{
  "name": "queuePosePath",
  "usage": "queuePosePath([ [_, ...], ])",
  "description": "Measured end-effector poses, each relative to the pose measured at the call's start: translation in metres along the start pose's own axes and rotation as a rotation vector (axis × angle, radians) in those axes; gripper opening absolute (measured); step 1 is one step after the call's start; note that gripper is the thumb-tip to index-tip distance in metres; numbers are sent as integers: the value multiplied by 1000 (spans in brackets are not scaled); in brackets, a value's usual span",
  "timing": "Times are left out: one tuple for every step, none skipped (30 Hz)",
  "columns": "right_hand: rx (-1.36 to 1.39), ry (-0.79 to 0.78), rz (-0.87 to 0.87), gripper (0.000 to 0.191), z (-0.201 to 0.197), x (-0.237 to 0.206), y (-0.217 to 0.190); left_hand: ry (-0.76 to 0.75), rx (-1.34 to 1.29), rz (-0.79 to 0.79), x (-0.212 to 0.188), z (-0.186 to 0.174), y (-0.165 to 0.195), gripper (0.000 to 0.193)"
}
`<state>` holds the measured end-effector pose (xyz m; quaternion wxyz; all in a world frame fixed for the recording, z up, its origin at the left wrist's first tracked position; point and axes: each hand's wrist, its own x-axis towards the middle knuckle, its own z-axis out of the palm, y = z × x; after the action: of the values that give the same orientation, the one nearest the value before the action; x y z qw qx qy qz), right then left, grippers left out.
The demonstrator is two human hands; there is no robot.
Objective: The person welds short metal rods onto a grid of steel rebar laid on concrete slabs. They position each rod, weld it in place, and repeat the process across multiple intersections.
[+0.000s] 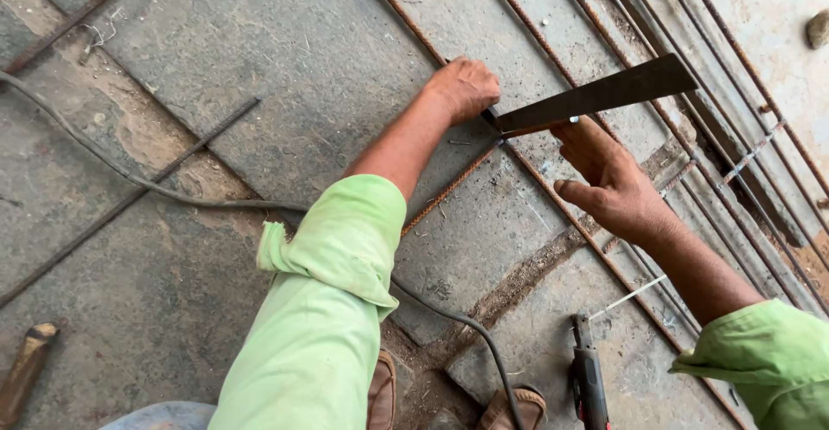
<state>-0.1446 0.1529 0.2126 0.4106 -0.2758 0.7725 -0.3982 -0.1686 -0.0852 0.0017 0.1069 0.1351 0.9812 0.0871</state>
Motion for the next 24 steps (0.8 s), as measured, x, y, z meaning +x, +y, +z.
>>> queuePosePath([
  [-2,2,5,96,0,0,0,-23,4,3,1,-2,1,21],
  [-4,6,13,95,0,0,0,-46,6,7,2,-3,1,21],
  [-5,7,23,94,0,0,0,-43,0,7,2,-4,2,21],
  [-7,9,38,95,1,-1,0,-41,-7,8,2,-5,2,21],
  [-10,11,53,95,0,-1,0,-37,-13,9,1,-6,3,20],
  [-13,13,65,96,1,-1,-1,-68,17,17,1,-8,3,19],
  [-16,14,69,96,1,-1,-1,-99,48,25,1,-9,3,17],
  [-18,16,74,96,1,-1,-2,-130,78,34,0,-10,4,16],
  [-21,18,80,95,0,-1,-3,-99,76,35,-1,-11,4,16],
  [-26,13,72,95,1,-1,-3,-69,74,34,-2,-12,5,15],
  [-30,11,64,95,1,-1,-4,-40,73,35,-3,-13,5,15],
  [-34,11,56,95,1,-1,-4,-45,54,28,-4,-14,6,14],
  [-37,15,63,95,1,-1,-4,-50,36,21,-4,-16,6,13],
  [-41,18,72,95,2,-1,-4,-55,15,15,-5,-17,7,13],
  [-45,21,80,95,2,-1,-5,-40,38,15,-6,-18,8,12],
  [-36,22,60,95,3,-1,-5,-24,65,14,-7,-20,8,12],
  [-30,21,41,95,3,0,-6,-7,91,13,-8,-22,9,12],
  [-24,22,27,95,4,-1,-8,-26,85,16,-8,-24,9,12],
  [-38,23,29,94,4,-2,-10,-47,75,22,-8,-26,10,11],
  [-52,22,28,94,5,-1,-12,-67,67,26,-9,-28,11,11],
  [-67,22,22,93,5,-1,-14,-59,72,14,-10,-30,12,11],
  [-93,22,27,94,6,-2,-16,-50,81,0,-11,-31,12,10],
  [-118,23,35,95,6,-4,-17,-42,88,-12,-13,-33,13,10],
  [-144,27,45,96,6,-9,-17,-1,24,-48,-18,-35,12,10],
])
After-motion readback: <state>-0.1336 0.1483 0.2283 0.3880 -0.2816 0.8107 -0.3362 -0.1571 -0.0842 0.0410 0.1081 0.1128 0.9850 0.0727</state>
